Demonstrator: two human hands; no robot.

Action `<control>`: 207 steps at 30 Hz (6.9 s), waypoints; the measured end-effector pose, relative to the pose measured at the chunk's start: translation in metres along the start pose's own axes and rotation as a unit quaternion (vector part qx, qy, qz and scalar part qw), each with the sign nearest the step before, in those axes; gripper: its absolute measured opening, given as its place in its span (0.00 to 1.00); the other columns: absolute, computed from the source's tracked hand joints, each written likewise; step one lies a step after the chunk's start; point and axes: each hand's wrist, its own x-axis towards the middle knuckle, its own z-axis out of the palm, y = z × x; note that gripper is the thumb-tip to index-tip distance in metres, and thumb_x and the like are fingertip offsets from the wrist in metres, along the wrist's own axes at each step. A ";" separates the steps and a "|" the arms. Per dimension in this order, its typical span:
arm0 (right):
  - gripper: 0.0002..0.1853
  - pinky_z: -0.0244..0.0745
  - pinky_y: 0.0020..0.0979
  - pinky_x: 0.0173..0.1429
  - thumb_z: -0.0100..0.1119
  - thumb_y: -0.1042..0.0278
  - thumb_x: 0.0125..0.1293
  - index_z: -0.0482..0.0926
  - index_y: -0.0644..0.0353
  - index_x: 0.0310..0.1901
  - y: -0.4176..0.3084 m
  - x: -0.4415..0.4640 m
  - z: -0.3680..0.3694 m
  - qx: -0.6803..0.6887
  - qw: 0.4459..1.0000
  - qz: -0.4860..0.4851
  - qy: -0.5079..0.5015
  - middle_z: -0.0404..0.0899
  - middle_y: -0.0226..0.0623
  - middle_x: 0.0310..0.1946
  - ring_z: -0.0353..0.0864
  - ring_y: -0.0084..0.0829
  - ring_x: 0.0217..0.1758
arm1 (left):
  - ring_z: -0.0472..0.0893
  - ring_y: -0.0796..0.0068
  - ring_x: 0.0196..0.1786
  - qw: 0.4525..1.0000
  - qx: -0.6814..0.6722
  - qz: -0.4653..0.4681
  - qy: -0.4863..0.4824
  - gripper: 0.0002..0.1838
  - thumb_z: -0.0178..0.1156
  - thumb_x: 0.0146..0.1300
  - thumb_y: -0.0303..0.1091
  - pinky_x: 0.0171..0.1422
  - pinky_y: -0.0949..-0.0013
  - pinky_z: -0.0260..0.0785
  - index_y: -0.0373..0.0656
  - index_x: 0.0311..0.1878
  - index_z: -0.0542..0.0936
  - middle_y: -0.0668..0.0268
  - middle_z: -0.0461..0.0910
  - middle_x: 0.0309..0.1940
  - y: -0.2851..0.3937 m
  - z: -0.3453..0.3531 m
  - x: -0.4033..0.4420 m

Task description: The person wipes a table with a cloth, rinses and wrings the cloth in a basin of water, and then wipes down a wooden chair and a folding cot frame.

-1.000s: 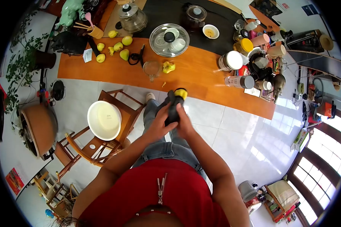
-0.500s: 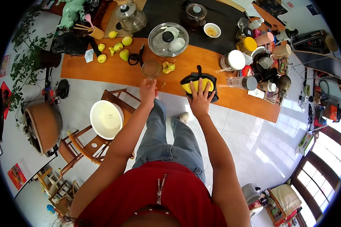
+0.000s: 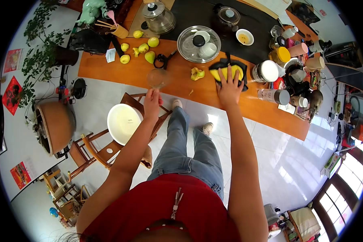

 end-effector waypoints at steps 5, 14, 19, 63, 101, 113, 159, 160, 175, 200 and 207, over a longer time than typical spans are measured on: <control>0.38 0.52 0.67 0.72 0.63 0.50 0.64 0.59 0.27 0.74 -0.020 -0.064 0.001 0.016 0.999 -0.035 -0.009 0.46 0.31 0.80 0.46 0.49 0.81 | 0.72 0.81 0.22 0.996 -0.047 0.011 0.072 0.14 0.55 0.74 0.43 0.27 0.75 0.66 0.45 0.34 0.73 0.70 0.72 0.21 -0.005 -0.063 0.038; 0.34 0.48 0.76 0.69 0.59 0.47 0.67 0.59 0.22 0.74 -0.020 0.013 0.003 0.015 0.999 0.023 0.029 0.46 0.28 0.80 0.46 0.51 0.80 | 0.73 0.79 0.21 0.981 -0.029 0.037 0.187 0.12 0.55 0.74 0.44 0.25 0.75 0.69 0.46 0.39 0.73 0.69 0.73 0.20 0.015 -0.183 0.145; 0.32 0.56 0.70 0.67 0.57 0.46 0.68 0.60 0.24 0.73 -0.018 0.065 0.004 -0.008 0.995 0.095 -0.014 0.46 0.26 0.80 0.47 0.48 0.80 | 0.74 0.77 0.22 0.981 -0.044 0.017 0.190 0.11 0.54 0.74 0.43 0.27 0.72 0.71 0.47 0.37 0.71 0.69 0.74 0.21 0.019 -0.220 0.196; 0.43 0.81 0.41 0.48 0.71 0.62 0.56 0.61 0.54 0.72 -0.152 -0.037 -0.014 0.173 0.968 0.179 -0.018 0.63 0.52 0.58 0.70 0.51 0.56 | 0.84 0.55 0.35 0.858 0.432 0.273 -0.053 0.23 0.69 0.56 0.31 0.40 0.56 0.77 0.42 0.54 0.74 0.60 0.83 0.31 0.008 -0.013 0.063; 0.32 0.73 0.44 0.59 0.65 0.69 0.61 0.68 0.56 0.68 -0.096 -0.063 -0.026 0.294 0.938 0.183 -0.025 0.66 0.51 0.59 0.72 0.53 0.59 | 0.71 0.59 0.66 0.923 0.251 0.245 0.157 0.37 0.65 0.65 0.33 0.58 0.66 0.73 0.35 0.73 0.61 0.50 0.68 0.64 0.007 -0.111 0.152; 0.29 0.77 0.43 0.55 0.61 0.69 0.64 0.69 0.57 0.67 -0.245 0.014 -0.002 0.571 0.816 0.074 -0.046 0.66 0.52 0.56 0.75 0.51 0.54 | 0.79 0.51 0.41 0.852 0.440 0.281 0.030 0.11 0.59 0.62 0.25 0.44 0.58 0.73 0.41 0.48 0.78 0.55 0.76 0.43 -0.010 -0.064 0.078; 0.37 0.42 0.62 0.79 0.58 0.67 0.67 0.58 0.29 0.75 -0.024 0.075 -0.009 0.132 0.982 0.133 -0.018 0.44 0.36 0.80 0.43 0.47 0.82 | 0.81 0.53 0.54 0.930 -0.206 -0.259 -0.159 0.16 0.52 0.70 0.38 0.65 0.55 0.74 0.32 0.49 0.73 0.51 0.79 0.46 0.072 0.140 0.105; 0.37 0.42 0.62 0.79 0.58 0.66 0.66 0.59 0.30 0.75 -0.028 0.067 -0.008 0.136 0.983 0.124 -0.020 0.44 0.36 0.80 0.43 0.47 0.82 | 0.81 0.54 0.53 0.937 -0.201 -0.250 -0.137 0.17 0.52 0.71 0.39 0.64 0.56 0.74 0.32 0.49 0.73 0.52 0.79 0.45 0.076 0.139 0.114; 0.31 0.36 0.65 0.78 0.55 0.65 0.66 0.67 0.29 0.70 -0.121 0.137 0.006 0.183 0.982 -0.009 0.045 0.49 0.36 0.79 0.46 0.47 0.82 | 0.82 0.56 0.47 0.949 -0.228 -0.168 -0.136 0.19 0.58 0.68 0.42 0.59 0.58 0.76 0.34 0.50 0.71 0.51 0.79 0.45 0.116 0.151 0.248; 0.39 0.60 0.57 0.67 0.69 0.51 0.57 0.67 0.38 0.70 -0.062 -0.030 -0.019 0.100 0.987 0.123 0.023 0.59 0.46 0.73 0.60 0.53 0.72 | 0.82 0.72 0.41 0.958 -0.039 -0.150 -0.240 0.08 0.58 0.67 0.22 0.49 0.70 0.77 0.43 0.48 0.75 0.68 0.76 0.39 0.070 0.032 0.082; 0.35 0.75 0.42 0.58 0.66 0.74 0.49 0.72 0.44 0.62 -0.053 -0.013 -0.021 0.256 0.956 0.141 0.018 0.73 0.45 0.58 0.76 0.50 0.56 | 0.80 0.77 0.36 0.980 0.046 -0.051 -0.189 0.03 0.55 0.65 0.22 0.44 0.74 0.72 0.41 0.38 0.77 0.69 0.77 0.35 0.050 0.013 0.092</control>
